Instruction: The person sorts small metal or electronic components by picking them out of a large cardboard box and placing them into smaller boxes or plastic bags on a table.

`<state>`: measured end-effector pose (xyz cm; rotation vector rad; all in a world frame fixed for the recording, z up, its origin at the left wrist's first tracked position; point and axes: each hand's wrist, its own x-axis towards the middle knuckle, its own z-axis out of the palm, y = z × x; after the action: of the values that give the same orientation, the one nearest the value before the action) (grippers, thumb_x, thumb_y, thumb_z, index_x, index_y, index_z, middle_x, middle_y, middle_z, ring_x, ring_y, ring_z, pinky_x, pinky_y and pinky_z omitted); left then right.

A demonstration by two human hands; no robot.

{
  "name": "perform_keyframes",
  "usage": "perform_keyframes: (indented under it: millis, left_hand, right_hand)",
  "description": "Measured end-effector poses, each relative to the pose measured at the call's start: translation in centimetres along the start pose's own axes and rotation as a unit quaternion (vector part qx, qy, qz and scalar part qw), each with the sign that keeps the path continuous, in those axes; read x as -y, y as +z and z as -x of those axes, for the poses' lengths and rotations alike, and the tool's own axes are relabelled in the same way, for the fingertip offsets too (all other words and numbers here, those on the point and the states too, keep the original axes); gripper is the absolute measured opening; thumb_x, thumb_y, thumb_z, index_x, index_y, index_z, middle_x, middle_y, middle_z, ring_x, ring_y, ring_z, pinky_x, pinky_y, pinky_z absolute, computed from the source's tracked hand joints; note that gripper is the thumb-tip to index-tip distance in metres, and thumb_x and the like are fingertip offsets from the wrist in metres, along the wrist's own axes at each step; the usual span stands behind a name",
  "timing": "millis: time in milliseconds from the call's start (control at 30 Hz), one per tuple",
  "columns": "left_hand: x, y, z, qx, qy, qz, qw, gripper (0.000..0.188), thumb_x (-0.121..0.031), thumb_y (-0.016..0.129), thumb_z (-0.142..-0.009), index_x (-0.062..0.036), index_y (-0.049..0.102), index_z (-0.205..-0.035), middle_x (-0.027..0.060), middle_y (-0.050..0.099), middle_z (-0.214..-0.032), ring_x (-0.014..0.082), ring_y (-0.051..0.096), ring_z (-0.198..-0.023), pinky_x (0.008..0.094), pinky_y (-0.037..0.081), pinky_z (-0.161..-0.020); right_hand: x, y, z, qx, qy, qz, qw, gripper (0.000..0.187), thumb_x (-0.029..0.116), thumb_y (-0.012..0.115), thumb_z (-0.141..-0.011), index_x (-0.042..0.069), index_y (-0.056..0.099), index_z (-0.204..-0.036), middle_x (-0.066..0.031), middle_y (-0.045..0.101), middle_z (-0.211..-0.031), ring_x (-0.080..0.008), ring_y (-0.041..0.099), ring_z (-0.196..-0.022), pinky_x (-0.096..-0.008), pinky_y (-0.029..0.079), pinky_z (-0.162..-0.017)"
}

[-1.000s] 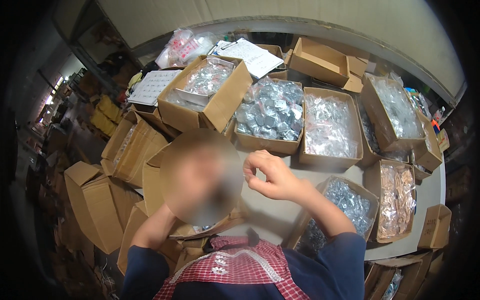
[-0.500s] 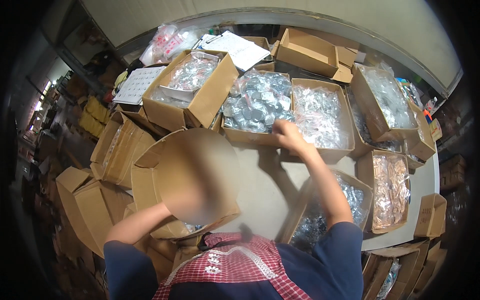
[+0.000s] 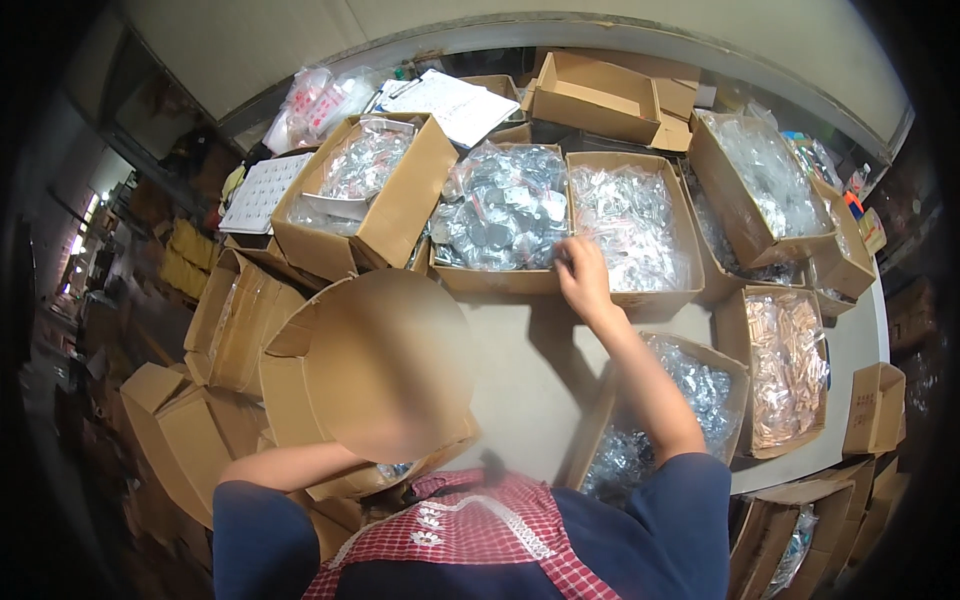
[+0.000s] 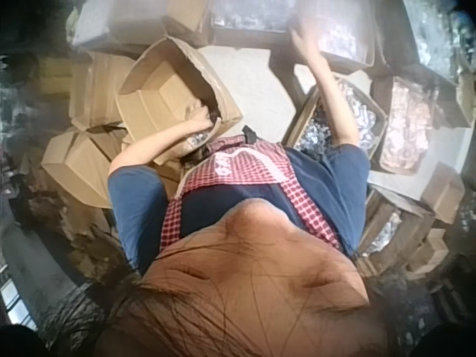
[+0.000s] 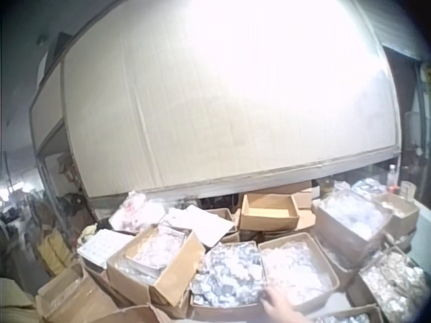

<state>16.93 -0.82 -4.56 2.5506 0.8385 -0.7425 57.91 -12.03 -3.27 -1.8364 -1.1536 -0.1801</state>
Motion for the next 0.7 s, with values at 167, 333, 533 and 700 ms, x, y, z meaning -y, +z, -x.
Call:
perform_keyframes:
  millis: [167,333,533,700]
  left_hand:
    - [0.6,4.2,-1.5,-0.025,-0.029,-0.146,0.989,0.053,-0.043,0.065,-0.081,-0.0073,0.063,-0.121,0.0249,0.052,-0.124,0.0435,0.049,-0.115,0.0543,0.041,-0.097]
    - [-4.3,-2.2,1.2,0.039,-0.019,0.029,0.999,0.046,-0.026,0.059,-0.089,-0.0005,0.054,-0.127,0.0221,0.055,-0.123,0.0409,0.054,-0.113,0.0461,0.047,-0.094]
    - [-1.2,-0.1,-0.4,0.047,0.106,0.056,0.992,0.042,-0.022,0.063,-0.085,0.0011,0.059,-0.119,0.0261,0.061,-0.113,0.0421,0.058,-0.103,0.0481,0.049,-0.086]
    - [-0.2,0.7,-0.7,-0.001,0.201,0.034,0.979,0.033,-0.016,0.064,-0.078,0.0024,0.066,-0.106,0.0268,0.065,-0.099,0.0401,0.064,-0.085,0.0497,0.051,-0.078]
  right_hand:
    - [1.0,-1.0,0.0,0.02,-0.082,0.112,0.99,0.013,0.003,0.062,-0.075,0.006,0.057,-0.087,-0.0106,0.056,-0.089,-0.0346,0.054,-0.086,-0.043,0.042,-0.077]
    - [0.1,0.1,-0.5,0.001,0.007,0.064,0.998,0.015,0.006,0.061,-0.078,0.006,0.057,-0.093,-0.0121,0.057,-0.095,-0.0349,0.052,-0.095,-0.0457,0.044,-0.083]
    - [0.4,0.6,-0.2,-0.01,-0.005,0.086,0.996,0.023,0.008,0.059,-0.082,0.005,0.057,-0.105,-0.0132,0.056,-0.106,-0.0354,0.05,-0.102,-0.0453,0.046,-0.089]
    - [0.5,0.1,-0.2,-0.001,-0.007,0.063,0.998,0.025,0.005,0.058,-0.082,0.005,0.058,-0.107,-0.0147,0.056,-0.105,-0.0366,0.049,-0.101,-0.0439,0.044,-0.089]
